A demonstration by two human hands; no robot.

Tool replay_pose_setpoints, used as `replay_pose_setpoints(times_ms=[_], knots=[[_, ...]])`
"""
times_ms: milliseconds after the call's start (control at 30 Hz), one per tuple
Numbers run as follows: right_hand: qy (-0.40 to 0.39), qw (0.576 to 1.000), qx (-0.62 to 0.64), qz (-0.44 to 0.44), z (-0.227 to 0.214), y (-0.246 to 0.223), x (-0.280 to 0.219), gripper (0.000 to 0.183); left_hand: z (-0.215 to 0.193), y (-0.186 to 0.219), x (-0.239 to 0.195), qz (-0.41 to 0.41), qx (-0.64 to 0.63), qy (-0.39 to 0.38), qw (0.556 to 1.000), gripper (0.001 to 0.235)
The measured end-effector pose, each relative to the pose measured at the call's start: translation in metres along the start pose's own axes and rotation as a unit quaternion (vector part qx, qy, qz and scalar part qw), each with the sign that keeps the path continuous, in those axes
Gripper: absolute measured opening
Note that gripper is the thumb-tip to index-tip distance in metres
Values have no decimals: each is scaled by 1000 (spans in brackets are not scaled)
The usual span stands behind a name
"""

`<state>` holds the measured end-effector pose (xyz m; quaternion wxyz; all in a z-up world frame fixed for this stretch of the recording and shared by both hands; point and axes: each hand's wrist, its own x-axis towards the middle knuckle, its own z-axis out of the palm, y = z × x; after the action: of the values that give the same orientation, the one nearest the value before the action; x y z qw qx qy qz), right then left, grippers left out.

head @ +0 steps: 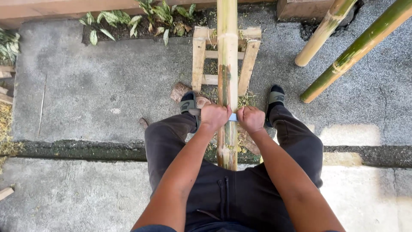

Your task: Scraping and carving the outer layer of a bamboo pole using a hand knife.

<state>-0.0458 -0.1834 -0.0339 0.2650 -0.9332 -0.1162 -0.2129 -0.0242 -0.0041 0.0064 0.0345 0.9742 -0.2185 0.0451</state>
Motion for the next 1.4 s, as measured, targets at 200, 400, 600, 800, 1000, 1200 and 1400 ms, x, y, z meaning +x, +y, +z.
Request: replay_pose_setpoints(times_ms=[200, 400, 600, 800, 1000, 1200, 1400], knots=[[64, 998, -1, -26, 3, 2, -1, 34, -6, -1, 3, 14, -28, 50, 998, 50], [13, 999, 37, -6, -19, -20, -43, 34, -2, 17, -50, 39, -25, 63, 997, 49], [-39, 998, 27, 50, -15, -19, -34, 34, -9, 13, -38, -23, -51, -49, 997, 54], [78, 996, -52, -10, -83, -29, 20, 30, -58, 2, -17, -230, -109, -267, 930, 76], [60, 882, 204, 421, -94, -2, -18, 40, -44, -28, -14, -369, -398, -210, 813, 76], [-188, 734, 482, 440, -62, -46, -30, 55, -41, 29, 1, -338, -584, -148, 723, 65], [-66, 638, 563, 521, -69, -51, -55, 53, 13, 104, 1, -274, -643, -100, 708, 62]])
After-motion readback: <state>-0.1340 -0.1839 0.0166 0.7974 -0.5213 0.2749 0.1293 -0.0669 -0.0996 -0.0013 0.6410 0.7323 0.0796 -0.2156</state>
